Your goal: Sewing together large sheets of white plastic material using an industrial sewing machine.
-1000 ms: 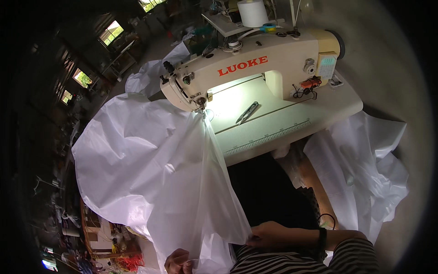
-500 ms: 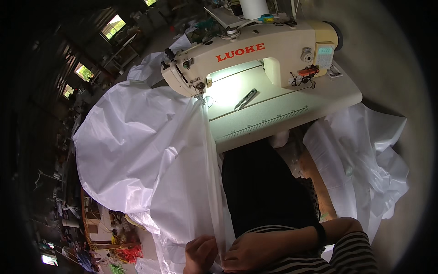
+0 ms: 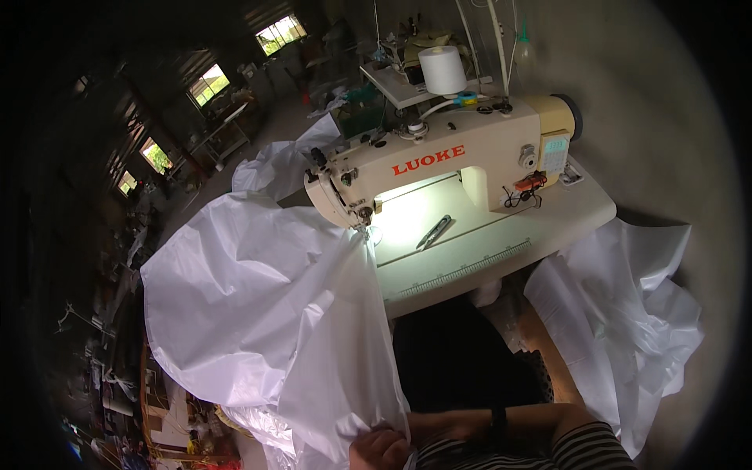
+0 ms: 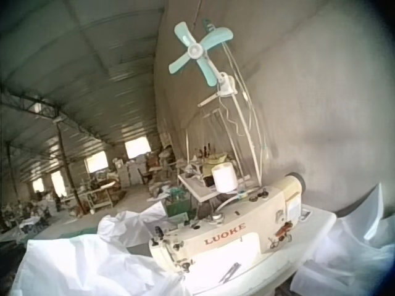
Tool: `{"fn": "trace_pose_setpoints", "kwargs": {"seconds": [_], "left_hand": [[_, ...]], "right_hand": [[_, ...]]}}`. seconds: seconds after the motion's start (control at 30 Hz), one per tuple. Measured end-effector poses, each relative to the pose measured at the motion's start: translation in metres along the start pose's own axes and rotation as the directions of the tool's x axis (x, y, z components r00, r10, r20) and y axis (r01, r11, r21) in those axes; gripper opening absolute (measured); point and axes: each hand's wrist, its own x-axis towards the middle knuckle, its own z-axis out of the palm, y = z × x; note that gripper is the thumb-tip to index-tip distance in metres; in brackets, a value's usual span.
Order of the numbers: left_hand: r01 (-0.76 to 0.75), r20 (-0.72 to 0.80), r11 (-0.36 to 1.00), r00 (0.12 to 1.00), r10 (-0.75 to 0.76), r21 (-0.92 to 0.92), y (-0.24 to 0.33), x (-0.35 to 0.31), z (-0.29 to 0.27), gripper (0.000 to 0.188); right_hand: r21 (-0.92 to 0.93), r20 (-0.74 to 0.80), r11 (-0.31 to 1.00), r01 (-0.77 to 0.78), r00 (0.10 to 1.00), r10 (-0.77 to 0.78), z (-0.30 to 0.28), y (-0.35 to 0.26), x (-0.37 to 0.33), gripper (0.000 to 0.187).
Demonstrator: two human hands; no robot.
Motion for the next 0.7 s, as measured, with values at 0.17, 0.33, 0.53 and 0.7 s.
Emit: {"fn": "trace_pose_setpoints", "kwargs": {"seconds": [0.17,0.33,0.53,0.7], "left_hand": [[0.26,0.259,0.922,0.948,-0.186,-0.288,-0.027,-0.014,-0.001,0.008],[-0.16,0.27,0.982,0.946,0.182,-0.104,-0.024,0.01,0.001,0.011],[-0.101,0.311,0.993,0.943,0.115,-0.06,-0.039,0.017,0.002,0.01],[-0.153,0.287,0.988,0.947,0.147,-0.001,-0.041,0.038,0.003,0.01]], "right_hand": [[-0.141,-0.156,0.957,0.253,0.949,-0.274,-0.023,-0.085,0.029,0.052],[-0.972,-0.073,-0.105,-0.211,0.692,-0.718,-0.016,-0.115,0.053,0.056],[-0.796,-0.096,-0.356,-0.489,0.683,-0.724,-0.004,-0.105,0.066,0.063],[-0.872,-0.065,-0.288,-0.396,0.676,-0.734,-0.009,-0.135,0.071,0.056]]}}
